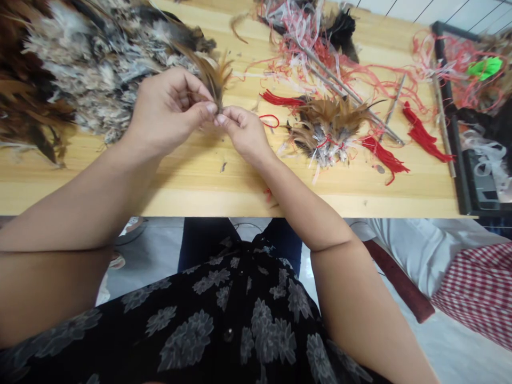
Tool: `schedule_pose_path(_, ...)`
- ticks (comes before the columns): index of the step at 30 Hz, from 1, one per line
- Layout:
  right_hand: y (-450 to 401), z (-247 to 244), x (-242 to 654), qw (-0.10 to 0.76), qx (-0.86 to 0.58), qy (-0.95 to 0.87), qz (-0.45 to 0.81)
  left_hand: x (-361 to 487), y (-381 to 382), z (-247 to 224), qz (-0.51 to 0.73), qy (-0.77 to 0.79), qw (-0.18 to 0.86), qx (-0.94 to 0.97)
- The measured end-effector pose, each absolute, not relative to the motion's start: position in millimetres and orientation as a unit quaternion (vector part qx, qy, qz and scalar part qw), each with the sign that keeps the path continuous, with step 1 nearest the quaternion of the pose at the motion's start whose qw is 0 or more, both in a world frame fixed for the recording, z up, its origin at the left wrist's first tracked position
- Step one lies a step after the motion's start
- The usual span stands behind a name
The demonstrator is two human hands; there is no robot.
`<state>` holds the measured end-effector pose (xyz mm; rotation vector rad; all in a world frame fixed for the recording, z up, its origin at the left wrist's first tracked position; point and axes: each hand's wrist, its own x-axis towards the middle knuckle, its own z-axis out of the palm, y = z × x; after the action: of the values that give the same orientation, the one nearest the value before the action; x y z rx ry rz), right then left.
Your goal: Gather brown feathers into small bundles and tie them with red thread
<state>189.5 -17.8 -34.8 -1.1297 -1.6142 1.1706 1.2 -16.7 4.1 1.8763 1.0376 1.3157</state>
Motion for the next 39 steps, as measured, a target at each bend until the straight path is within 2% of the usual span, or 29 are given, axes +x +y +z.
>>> schedule_pose_path(3, -19.0, -31.3, 189.5, 0.414, -0.445, -0.632, 0.481, -3.6, -9.9, 0.6, 0.486, 0.37, 0.403, 0.681)
schedule_pose_path(6, -21.0, -28.7, 190.2, 0.418, -0.42, -0.634, 0.497, -8.8, -7.2, 2.8, 0.426, 0.373, 0.471, 0.677)
schedule_pose_path(17, -24.6, -21.6, 185.7, 0.406, -0.427, -0.629, 0.507, -3.6, -7.1, -1.4, 0.461, 0.353, 0.486, 0.653)
schedule_pose_path(23, -22.2, -24.1, 185.4, 0.439, -0.411, -0.61, 0.516, -8.6, 0.3, -6.3, 0.474, 0.368, 0.444, 0.665)
schedule_pose_path(28, -22.4, -23.4, 186.9, 0.416, -0.417, -0.618, 0.521, -6.6, 1.3, -8.2, 0.46, 0.378, 0.399, 0.698)
schedule_pose_path(32, -24.9, -21.6, 190.7, 0.412, -0.438, -0.637, 0.482, -20.3, -3.5, 9.1, 0.432, 0.386, 0.397, 0.712)
schedule_pose_path(33, -25.2, -21.8, 192.1, 0.414, -0.442, -0.643, 0.469, -27.3, -4.7, 15.2, 0.423, 0.398, 0.378, 0.721)
schedule_pose_path(37, -24.0, -24.0, 196.3, 0.425, -0.462, -0.648, 0.431, -54.0, -6.9, 34.2, 0.341, 0.497, 0.165, 0.781)
schedule_pose_path(39, -23.6, -25.0, 197.1, 0.43, -0.464, -0.643, 0.431, -59.6, -6.6, 37.5, 0.276, 0.527, 0.116, 0.795)
